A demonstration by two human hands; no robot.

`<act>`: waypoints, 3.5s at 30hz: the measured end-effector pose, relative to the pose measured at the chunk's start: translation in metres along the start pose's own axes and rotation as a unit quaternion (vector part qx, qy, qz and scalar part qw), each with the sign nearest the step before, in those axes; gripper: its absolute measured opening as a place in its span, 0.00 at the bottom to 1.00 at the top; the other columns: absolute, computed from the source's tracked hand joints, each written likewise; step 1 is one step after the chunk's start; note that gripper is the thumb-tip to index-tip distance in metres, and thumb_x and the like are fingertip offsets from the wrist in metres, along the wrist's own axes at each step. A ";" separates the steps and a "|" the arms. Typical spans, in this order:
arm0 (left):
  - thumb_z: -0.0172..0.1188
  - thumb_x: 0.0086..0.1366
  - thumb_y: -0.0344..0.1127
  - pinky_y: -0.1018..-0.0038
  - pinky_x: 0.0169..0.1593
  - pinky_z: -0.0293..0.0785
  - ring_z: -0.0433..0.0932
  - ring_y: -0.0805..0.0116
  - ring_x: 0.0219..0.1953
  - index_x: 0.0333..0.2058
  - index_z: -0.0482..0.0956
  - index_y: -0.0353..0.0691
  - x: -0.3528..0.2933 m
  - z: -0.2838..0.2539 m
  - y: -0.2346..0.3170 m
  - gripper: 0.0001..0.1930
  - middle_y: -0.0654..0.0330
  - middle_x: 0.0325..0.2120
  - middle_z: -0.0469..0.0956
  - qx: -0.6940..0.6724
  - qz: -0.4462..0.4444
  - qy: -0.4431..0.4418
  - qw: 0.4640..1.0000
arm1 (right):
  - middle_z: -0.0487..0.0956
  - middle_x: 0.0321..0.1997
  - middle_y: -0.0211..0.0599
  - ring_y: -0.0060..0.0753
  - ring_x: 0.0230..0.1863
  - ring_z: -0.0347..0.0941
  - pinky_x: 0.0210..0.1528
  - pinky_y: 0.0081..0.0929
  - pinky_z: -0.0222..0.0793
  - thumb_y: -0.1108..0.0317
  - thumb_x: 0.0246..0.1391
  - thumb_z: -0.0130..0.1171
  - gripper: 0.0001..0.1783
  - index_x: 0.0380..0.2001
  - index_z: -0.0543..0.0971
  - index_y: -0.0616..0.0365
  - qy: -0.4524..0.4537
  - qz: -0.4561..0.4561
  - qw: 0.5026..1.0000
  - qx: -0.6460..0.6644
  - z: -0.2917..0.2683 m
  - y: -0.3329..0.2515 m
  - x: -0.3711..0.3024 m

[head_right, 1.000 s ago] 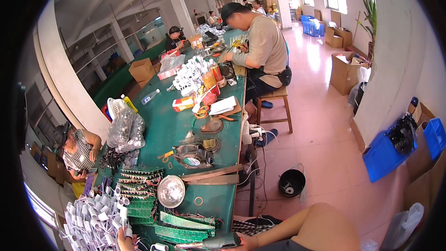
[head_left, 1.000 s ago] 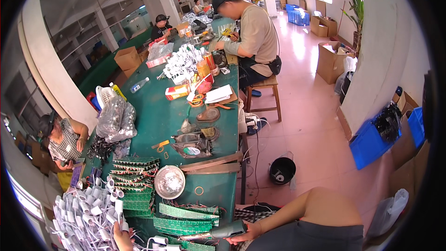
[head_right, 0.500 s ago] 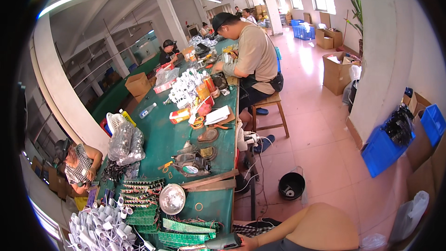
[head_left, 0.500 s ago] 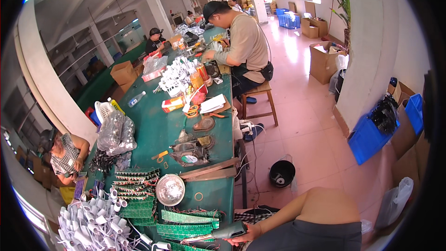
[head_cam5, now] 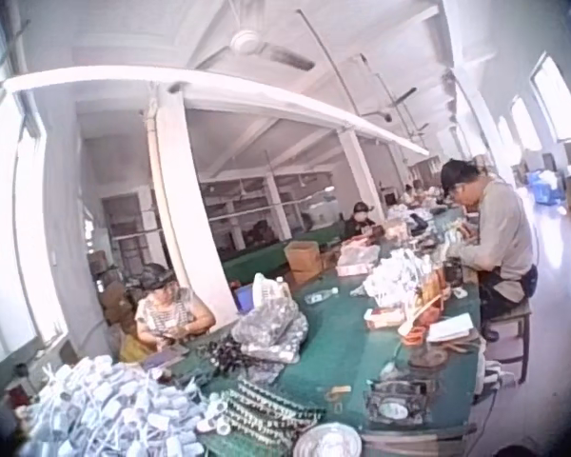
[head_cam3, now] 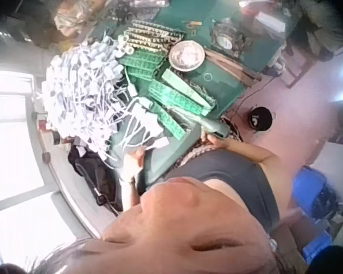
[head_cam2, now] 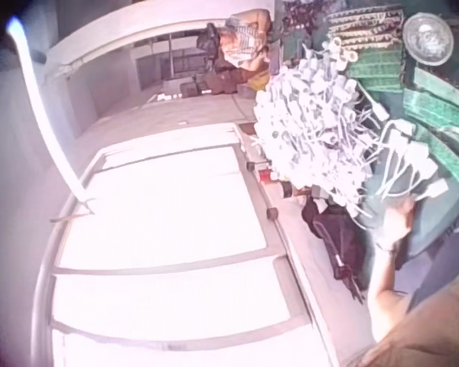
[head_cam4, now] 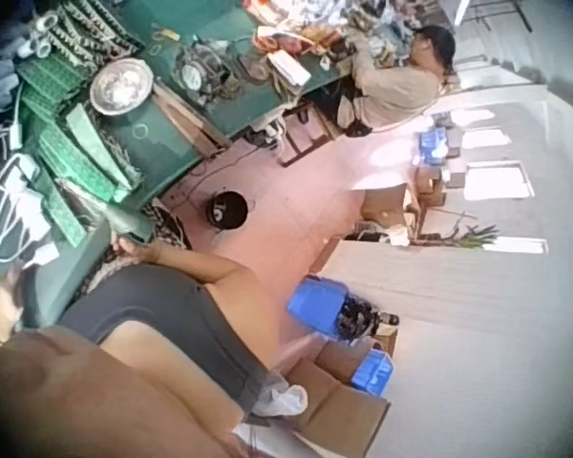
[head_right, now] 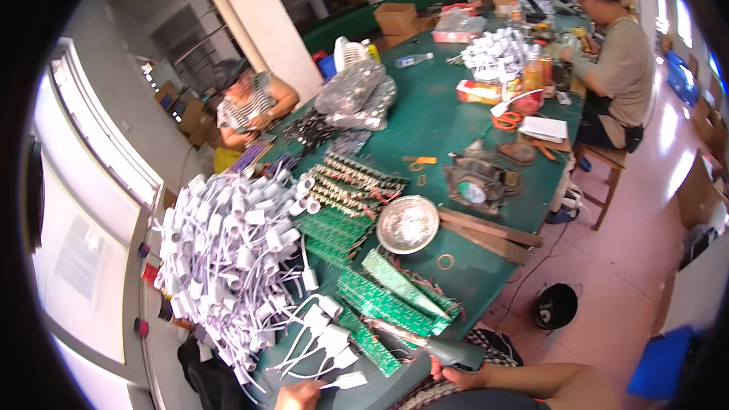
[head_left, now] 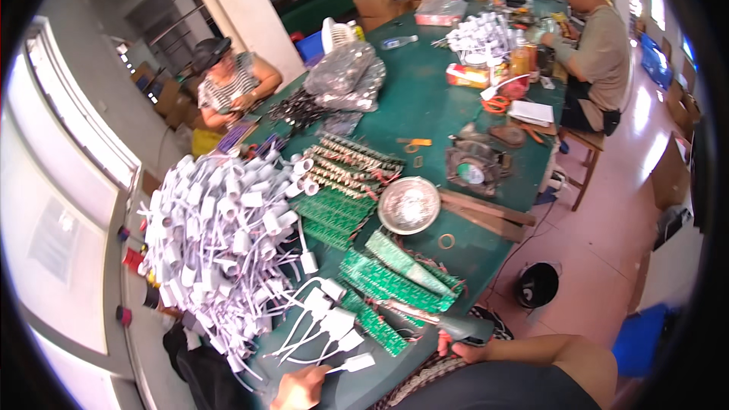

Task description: The person solders wires from white components onto green circuit board strips using a soldering iron and arranges the boards on the workbench by hand.

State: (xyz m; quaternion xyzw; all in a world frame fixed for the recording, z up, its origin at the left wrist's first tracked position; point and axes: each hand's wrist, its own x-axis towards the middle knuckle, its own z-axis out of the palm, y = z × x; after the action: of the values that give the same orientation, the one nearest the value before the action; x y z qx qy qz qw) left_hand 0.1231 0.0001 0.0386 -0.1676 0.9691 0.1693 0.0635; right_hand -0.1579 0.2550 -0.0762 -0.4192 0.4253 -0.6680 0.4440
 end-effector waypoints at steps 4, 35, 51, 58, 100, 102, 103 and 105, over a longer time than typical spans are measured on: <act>0.60 0.59 0.34 0.59 0.35 0.74 0.79 0.46 0.34 0.49 0.75 0.38 -0.002 -0.011 0.033 0.19 0.46 0.35 0.79 -0.115 -0.120 0.025 0.986 | 0.73 0.38 0.34 0.25 0.37 0.72 0.42 0.29 0.71 0.71 0.55 0.48 0.15 0.48 0.68 0.58 0.003 0.022 0.999 0.048 -0.001 0.006 -0.007; 0.66 0.47 0.28 0.70 0.29 0.75 0.76 0.61 0.29 0.29 0.78 0.41 0.088 0.032 0.073 0.09 0.60 0.31 0.74 -0.157 0.198 0.281 0.926 | 0.74 0.36 0.44 0.34 0.36 0.73 0.39 0.33 0.69 0.45 0.61 0.50 0.30 0.57 0.63 0.53 0.089 0.002 0.996 0.002 0.010 0.003 -0.006; 0.62 0.55 0.25 0.67 0.25 0.68 0.74 0.59 0.25 0.33 0.78 0.38 0.076 0.076 0.060 0.06 0.52 0.31 0.73 -0.169 0.136 0.312 0.925 | 0.74 0.39 0.37 0.25 0.37 0.72 0.43 0.27 0.70 0.68 0.63 0.47 0.22 0.60 0.66 0.57 0.055 -0.078 0.995 0.009 0.010 0.011 -0.007; 0.63 0.52 0.25 0.61 0.28 0.62 0.70 0.56 0.28 0.33 0.74 0.36 0.090 0.025 0.066 0.09 0.52 0.31 0.72 -0.062 0.189 0.290 0.936 | 0.72 0.41 0.37 0.25 0.40 0.69 0.44 0.28 0.69 0.68 0.63 0.46 0.25 0.63 0.62 0.55 0.012 -0.055 0.998 0.036 0.009 0.006 0.001; 0.61 0.42 0.28 0.62 0.40 0.60 0.67 0.58 0.33 0.20 0.74 0.43 0.106 0.038 0.054 0.04 0.60 0.29 0.73 -0.112 0.117 0.286 0.944 | 0.74 0.35 0.34 0.27 0.37 0.72 0.44 0.28 0.69 0.60 0.60 0.51 0.15 0.42 0.72 0.61 -0.019 -0.041 0.999 -0.012 -0.003 -0.013 0.010; 0.62 0.40 0.27 0.64 0.40 0.59 0.68 0.61 0.33 0.20 0.76 0.44 0.106 0.039 0.053 0.06 0.62 0.29 0.74 -0.139 0.102 0.298 0.939 | 0.75 0.36 0.41 0.31 0.35 0.73 0.40 0.29 0.70 0.60 0.59 0.52 0.26 0.55 0.66 0.66 -0.034 -0.072 0.995 -0.052 -0.010 -0.025 0.016; 0.62 0.40 0.27 0.65 0.41 0.59 0.68 0.62 0.33 0.21 0.76 0.44 0.104 0.037 0.053 0.07 0.63 0.29 0.73 -0.133 0.093 0.287 0.944 | 0.75 0.35 0.44 0.33 0.36 0.73 0.40 0.31 0.70 0.60 0.59 0.51 0.26 0.56 0.65 0.64 -0.038 -0.069 0.997 -0.026 -0.009 -0.025 0.019; 0.63 0.39 0.26 0.67 0.42 0.58 0.69 0.63 0.32 0.22 0.77 0.44 0.104 0.037 0.052 0.08 0.64 0.29 0.73 -0.130 0.085 0.281 0.947 | 0.76 0.33 0.44 0.32 0.32 0.73 0.35 0.28 0.71 0.55 0.60 0.52 0.27 0.57 0.63 0.58 -0.014 -0.016 0.998 -0.053 -0.005 -0.026 0.019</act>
State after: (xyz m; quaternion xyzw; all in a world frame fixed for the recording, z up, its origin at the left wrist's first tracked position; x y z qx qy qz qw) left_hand 0.0101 0.0276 0.0015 -0.1320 0.9282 0.2443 -0.2478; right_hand -0.1735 0.2438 -0.0500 -0.4581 0.4469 -0.6458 0.4164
